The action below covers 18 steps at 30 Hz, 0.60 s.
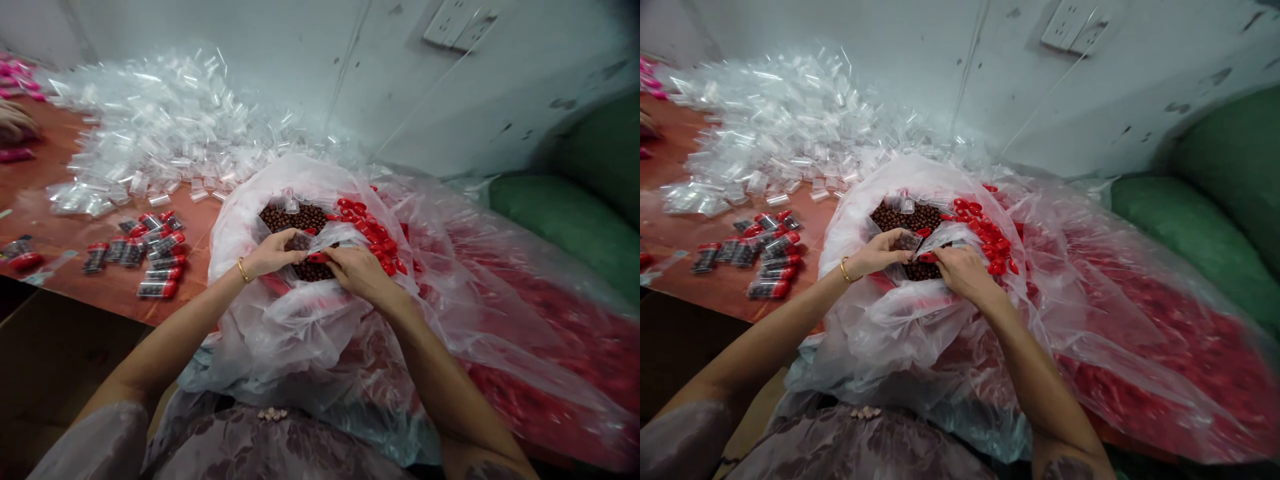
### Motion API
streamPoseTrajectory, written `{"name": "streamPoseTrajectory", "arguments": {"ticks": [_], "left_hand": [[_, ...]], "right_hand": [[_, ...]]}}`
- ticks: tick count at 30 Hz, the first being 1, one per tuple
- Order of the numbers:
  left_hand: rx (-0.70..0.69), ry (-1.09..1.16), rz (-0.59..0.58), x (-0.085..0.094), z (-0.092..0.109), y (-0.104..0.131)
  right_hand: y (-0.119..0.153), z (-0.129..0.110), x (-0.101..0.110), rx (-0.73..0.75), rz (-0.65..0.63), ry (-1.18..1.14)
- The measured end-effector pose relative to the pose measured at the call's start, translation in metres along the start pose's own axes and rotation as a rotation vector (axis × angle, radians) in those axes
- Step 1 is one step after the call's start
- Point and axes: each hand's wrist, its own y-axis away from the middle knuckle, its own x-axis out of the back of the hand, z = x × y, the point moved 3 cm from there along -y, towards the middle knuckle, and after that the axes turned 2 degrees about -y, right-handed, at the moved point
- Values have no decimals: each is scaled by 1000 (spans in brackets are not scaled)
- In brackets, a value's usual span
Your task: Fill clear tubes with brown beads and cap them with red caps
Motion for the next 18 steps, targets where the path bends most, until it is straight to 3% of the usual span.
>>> {"name": "streamPoseTrajectory", "arguments": {"ticks": [4,7,13,18], "left_hand": [[-9,-40,-5,-1,3,2],[-32,-82,-23,-1,4,2],[-121,-173,-17,-1,5,4],[-60,-157,-54,-2,5,5]], "right_hand": [[-8,3,6,-173,263,-316],[-13,-7,8,-229,363,-547],[-22,-25,3,-205,274,-484],[-21,-20,0,-175,223,-541]]}}
